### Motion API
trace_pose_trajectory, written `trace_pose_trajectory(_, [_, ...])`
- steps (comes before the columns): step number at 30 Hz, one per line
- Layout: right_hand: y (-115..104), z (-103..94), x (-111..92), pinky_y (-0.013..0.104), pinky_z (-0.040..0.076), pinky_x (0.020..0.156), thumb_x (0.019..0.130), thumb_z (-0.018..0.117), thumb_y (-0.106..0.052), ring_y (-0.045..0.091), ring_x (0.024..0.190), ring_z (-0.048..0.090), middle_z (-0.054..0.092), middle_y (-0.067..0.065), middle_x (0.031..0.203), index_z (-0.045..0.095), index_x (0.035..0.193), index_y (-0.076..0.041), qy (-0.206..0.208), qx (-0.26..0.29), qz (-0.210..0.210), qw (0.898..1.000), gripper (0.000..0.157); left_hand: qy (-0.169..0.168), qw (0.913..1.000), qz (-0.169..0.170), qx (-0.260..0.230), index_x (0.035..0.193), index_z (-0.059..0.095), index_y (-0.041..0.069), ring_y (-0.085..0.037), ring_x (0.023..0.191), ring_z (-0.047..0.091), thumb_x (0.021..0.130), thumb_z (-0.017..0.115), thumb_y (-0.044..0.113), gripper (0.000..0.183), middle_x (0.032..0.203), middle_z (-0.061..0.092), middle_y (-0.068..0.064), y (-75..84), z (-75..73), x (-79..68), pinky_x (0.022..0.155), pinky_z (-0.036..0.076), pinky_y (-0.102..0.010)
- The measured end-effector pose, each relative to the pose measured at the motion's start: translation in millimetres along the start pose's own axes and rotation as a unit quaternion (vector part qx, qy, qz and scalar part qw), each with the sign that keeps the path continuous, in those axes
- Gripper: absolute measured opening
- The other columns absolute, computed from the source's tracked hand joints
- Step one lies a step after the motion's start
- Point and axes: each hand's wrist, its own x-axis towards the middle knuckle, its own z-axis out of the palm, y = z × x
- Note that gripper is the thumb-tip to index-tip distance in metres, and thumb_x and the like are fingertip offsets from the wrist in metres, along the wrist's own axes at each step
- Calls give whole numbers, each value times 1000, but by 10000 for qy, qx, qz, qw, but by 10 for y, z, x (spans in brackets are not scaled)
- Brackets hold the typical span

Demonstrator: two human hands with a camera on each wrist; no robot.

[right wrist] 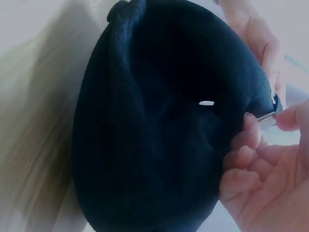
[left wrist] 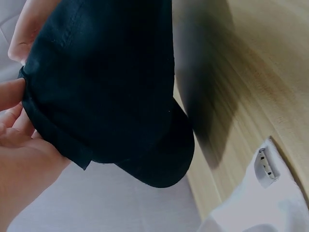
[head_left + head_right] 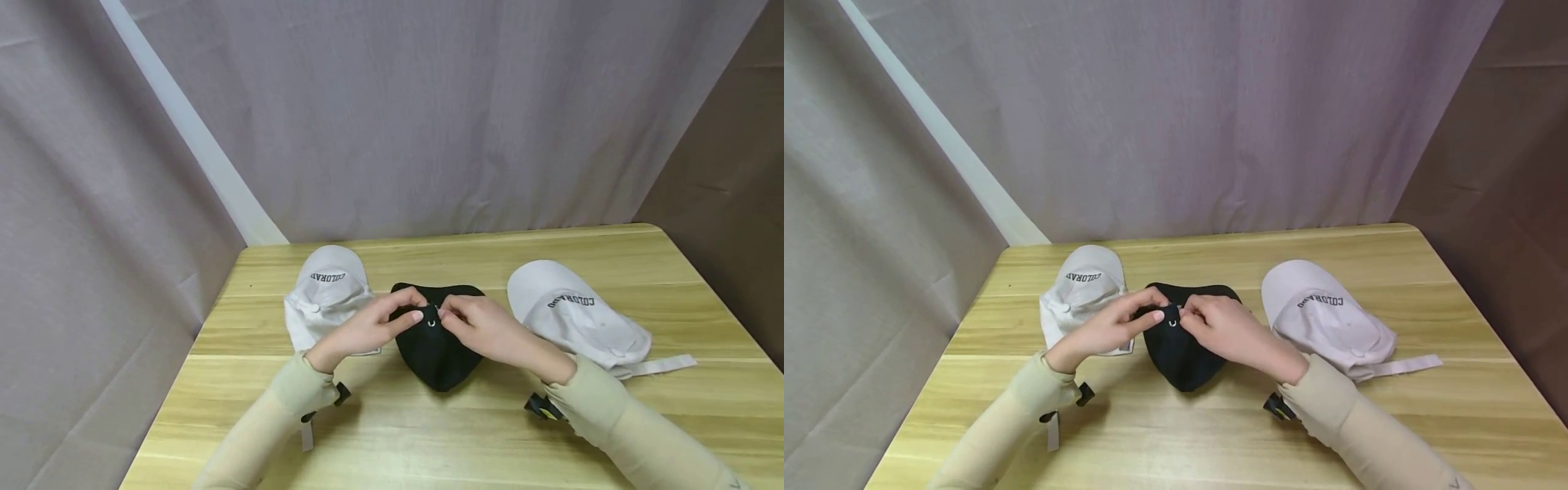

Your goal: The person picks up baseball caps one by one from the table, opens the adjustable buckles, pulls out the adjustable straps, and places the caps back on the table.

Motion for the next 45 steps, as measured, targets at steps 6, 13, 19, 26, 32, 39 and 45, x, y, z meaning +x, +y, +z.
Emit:
trace_pose_trajectory(6, [-45, 54, -3, 27, 40, 60, 97, 54, -16, 7, 64, 46, 47, -11, 71, 60, 83, -18, 31, -591, 20, 9982, 15, -58, 10000, -16, -17, 110, 61, 13, -11, 98, 56, 104, 55, 11, 8, 107, 63, 4, -32, 39, -22, 86, 45, -28])
trace_pose_trajectory(13, [-81, 110, -16, 26, 36, 56, 94, 51, -16, 8, 60, 41, 39, -9, 67, 47, 73, -20, 82, -1133, -77, 9935, 22, -111, 9998, -129, -96, 113, 61, 15, -12, 93, 54, 105, 55, 15, 10, 109, 62, 5, -44, 80, -44, 82, 44, -28])
trace_pose_trajectory(19, [-89, 107, -27, 25, 34, 54, 93, 51, -15, 8, 58, 39, 38, -8, 67, 45, 73, -19, 13, -1114, -25, 9938, 21, -88, 9998, -178, -64, 113, 61, 16, -13, 93, 54, 105, 55, 18, 10, 109, 62, 5, -65, 96, -46, 82, 44, -28])
trace_pose_trajectory(26, [-79, 92, -34, 25, 33, 55, 94, 50, -13, 8, 58, 37, 36, -7, 67, 44, 72, -19, 8, -928, 3, 9957, 23, -15, 9998, -191, -99, 114, 62, 14, -12, 98, 55, 105, 56, 18, 11, 112, 63, 5, -80, 112, -35, 86, 45, -29])
trace_pose_trajectory(32, [-34, 63, -28, 26, 35, 57, 95, 49, -11, 9, 59, 39, 37, -7, 66, 47, 74, -18, 54, -564, 129, 9983, 22, 39, 9996, -118, -252, 113, 62, 13, -12, 102, 56, 105, 56, 15, 11, 111, 63, 4, -78, 117, -29, 89, 45, -29])
trace_pose_trajectory(39, [19, -48, -37, 28, 41, 60, 98, 49, -7, 9, 63, 48, 50, -8, 70, 60, 84, -18, 190, -80, 88, 9997, 21, -46, 9976, -100, -677, 113, 61, 9, -13, 104, 57, 104, 55, 12, 11, 110, 65, -1, -56, 88, -19, 91, 46, -30])
trace_pose_trajectory(45, [25, -50, -20, 28, 44, 63, 100, 49, -10, 9, 66, 51, 56, -8, 73, 64, 85, -18, 128, -134, 275, 9994, 23, -150, 9955, -256, -898, 111, 59, 6, -12, 103, 57, 104, 56, 9, 9, 108, 64, -3, -63, 78, -16, 91, 45, -29])
